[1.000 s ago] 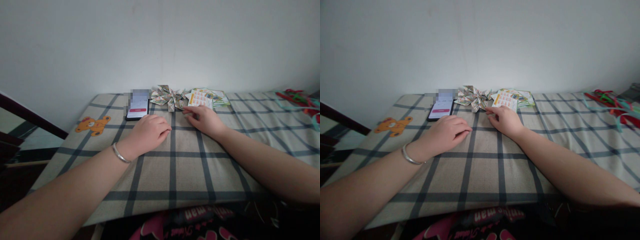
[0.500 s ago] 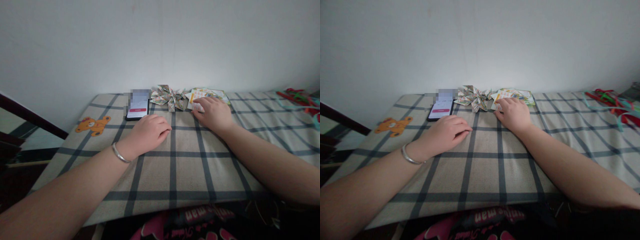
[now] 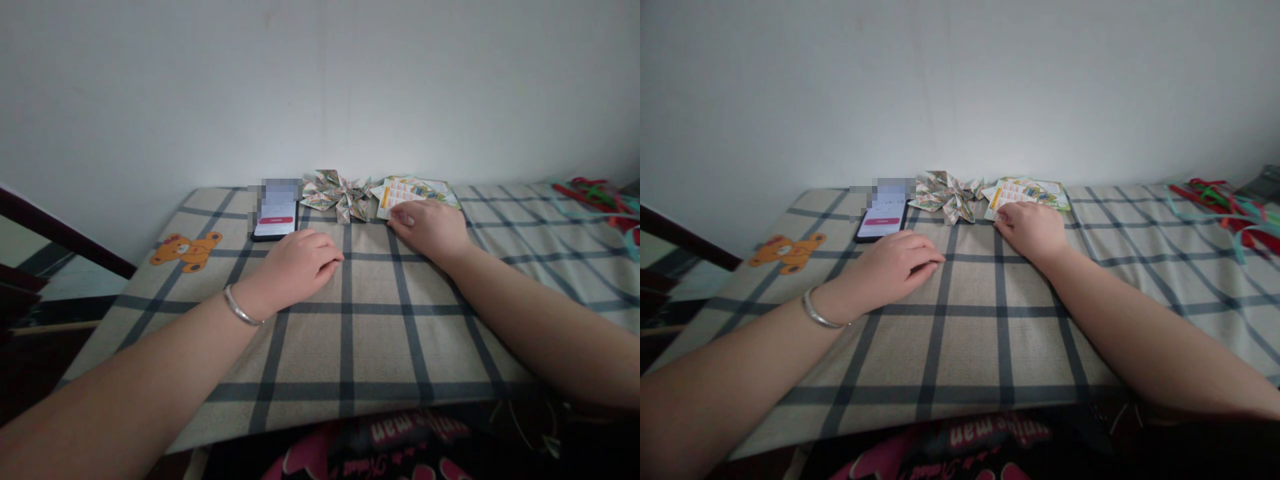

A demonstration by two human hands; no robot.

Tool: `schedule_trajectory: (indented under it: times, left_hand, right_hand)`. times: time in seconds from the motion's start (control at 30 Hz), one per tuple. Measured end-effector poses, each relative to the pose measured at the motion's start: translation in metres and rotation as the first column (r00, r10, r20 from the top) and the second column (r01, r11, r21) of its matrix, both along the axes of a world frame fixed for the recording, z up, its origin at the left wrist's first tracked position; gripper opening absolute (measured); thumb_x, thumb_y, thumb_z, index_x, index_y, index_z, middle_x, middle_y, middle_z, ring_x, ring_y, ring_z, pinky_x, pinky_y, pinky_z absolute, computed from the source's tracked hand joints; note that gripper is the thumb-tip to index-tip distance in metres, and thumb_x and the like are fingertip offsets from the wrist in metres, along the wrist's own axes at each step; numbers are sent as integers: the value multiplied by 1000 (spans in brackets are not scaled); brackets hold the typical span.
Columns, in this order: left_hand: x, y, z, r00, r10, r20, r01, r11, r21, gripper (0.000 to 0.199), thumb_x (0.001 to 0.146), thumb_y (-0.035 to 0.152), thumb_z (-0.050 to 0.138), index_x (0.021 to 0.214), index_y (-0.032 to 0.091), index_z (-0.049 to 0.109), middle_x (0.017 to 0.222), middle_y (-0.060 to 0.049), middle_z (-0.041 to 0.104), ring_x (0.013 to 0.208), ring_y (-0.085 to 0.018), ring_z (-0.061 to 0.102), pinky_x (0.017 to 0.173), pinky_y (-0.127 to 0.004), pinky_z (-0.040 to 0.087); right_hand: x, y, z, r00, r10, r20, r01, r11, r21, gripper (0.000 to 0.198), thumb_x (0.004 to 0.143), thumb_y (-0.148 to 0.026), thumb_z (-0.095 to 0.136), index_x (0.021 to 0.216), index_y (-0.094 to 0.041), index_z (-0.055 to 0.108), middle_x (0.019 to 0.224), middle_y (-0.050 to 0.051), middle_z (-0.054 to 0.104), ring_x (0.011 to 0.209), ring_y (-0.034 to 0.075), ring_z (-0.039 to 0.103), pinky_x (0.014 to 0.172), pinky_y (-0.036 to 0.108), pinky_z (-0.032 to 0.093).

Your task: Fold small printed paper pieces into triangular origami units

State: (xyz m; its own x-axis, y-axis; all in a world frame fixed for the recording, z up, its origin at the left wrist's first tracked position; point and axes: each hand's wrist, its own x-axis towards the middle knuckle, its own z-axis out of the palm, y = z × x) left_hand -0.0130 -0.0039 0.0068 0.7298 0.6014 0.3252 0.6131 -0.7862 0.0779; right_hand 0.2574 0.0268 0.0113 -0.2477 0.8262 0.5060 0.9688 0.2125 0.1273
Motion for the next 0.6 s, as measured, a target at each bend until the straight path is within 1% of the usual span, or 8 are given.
schedule_trajectory:
  times: [0.1, 0.17, 0.27, 0.33, 0.43, 0.6]
  left_hand:
    - [0, 0, 0, 1000, -1, -1, 1, 1000, -5, 21, 92, 23, 51, 100, 18, 70, 99, -5, 67, 96, -20, 58, 88, -37, 47]
    - [0, 1, 0, 1000, 0, -3, 0, 1000, -9, 21, 93, 23, 51, 101, 17, 70, 98, -5, 67, 96, -20, 58, 88, -37, 47]
    - [0, 2, -1, 1000, 0, -4, 0, 1000, -11, 21, 92, 23, 51, 101, 18, 70, 98, -5, 67, 96, -20, 58, 87, -37, 47]
    - [0, 3, -1, 1000, -2, -4, 2, 1000, -8, 21, 92, 23, 51, 101, 17, 70, 99, -5, 67, 96, -20, 58, 88, -37, 47]
    - [0, 4, -1, 1000, 0, -3, 0, 1000, -18, 22, 93, 23, 51, 103, 18, 69, 99, -5, 66, 97, -20, 58, 89, -36, 46]
    - [1, 3, 0, 1000, 11, -7, -11, 999, -32, 23, 93, 23, 51, 107, 17, 67, 103, -5, 66, 100, -20, 57, 90, -37, 46]
  right_hand:
    - [-3, -2, 2, 996, -87, 24, 87, 996, 3, 28, 90, -37, 49, 97, -25, 73, 90, 6, 75, 75, 25, 67, 53, 30, 29]
    - [-6, -6, 4, 994, -87, 66, 85, 996, 24, 28, 90, -34, 48, 94, -23, 73, 87, 7, 75, 73, 24, 66, 53, 31, 27]
    - [-14, -19, 7, 989, -4, 145, 0, 1000, 26, 29, 92, -32, 45, 91, -21, 72, 86, 7, 74, 73, 22, 66, 54, 31, 26]
    - [-20, -28, 9, 981, 57, 184, -52, 998, -28, 32, 94, -33, 43, 87, -20, 70, 83, 7, 74, 72, 21, 65, 54, 30, 24]
    - [-27, -38, 10, 971, 143, 192, -124, 986, -111, 32, 95, -35, 44, 79, -20, 68, 79, 6, 73, 68, 19, 64, 54, 30, 23]
    - [-30, -44, 10, 952, 259, 161, -227, 955, -192, 27, 93, -34, 48, 80, -19, 66, 78, 4, 71, 66, 17, 61, 54, 29, 22]
